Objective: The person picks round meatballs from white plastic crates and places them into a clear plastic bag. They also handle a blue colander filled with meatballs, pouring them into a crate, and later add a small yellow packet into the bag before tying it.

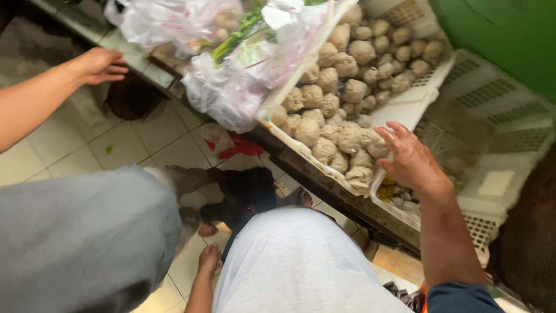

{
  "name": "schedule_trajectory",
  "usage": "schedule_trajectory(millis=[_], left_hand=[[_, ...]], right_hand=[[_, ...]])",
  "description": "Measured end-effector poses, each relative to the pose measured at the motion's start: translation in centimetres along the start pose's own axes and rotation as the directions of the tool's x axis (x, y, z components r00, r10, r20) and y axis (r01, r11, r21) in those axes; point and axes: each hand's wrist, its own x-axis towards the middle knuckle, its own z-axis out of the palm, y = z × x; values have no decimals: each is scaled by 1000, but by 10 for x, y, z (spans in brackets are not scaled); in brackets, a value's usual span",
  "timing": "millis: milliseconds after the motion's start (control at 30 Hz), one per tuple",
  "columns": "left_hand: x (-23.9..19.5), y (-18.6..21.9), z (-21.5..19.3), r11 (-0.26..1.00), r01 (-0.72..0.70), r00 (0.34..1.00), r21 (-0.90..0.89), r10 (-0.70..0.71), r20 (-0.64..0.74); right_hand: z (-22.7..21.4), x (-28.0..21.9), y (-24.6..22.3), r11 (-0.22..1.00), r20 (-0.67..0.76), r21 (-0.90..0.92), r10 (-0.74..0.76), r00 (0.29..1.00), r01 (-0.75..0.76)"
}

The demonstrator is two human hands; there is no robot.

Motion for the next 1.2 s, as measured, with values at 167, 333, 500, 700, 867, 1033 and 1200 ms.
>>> schedule_trajectory(millis=[167, 333, 500, 700, 867, 1033, 1200], left_hand=[[-24, 41, 33, 880, -35, 997, 474, 1, 71], [-62, 93, 73, 690, -170, 985, 704, 94, 145], [-96, 171, 133, 556, -339, 941, 759, 201, 273], [-122, 230, 185, 206, -611, 790, 765, 217, 573], [-125, 232, 201, -220, -735, 654, 642, 21, 756], [-130, 208, 193, -240, -614, 786, 752, -97, 611], [-130, 192, 202, -354, -684, 721, 637, -195, 665]], right_hand=[[36, -79, 9, 886, -127, 360, 356, 926, -292], [77, -151, -4, 912, -490, 394, 313, 814, -113], [107, -211, -6, 906, -635, 347, 417, 651, -241], [177, -278, -58, 518, -446, 648, 852, 274, -558], [281, -333, -181, -66, 2, 733, 996, -94, -678], [361, -371, -330, -468, 494, 514, 847, -199, -719], [386, -351, -440, -827, 836, 332, 481, -265, -455]])
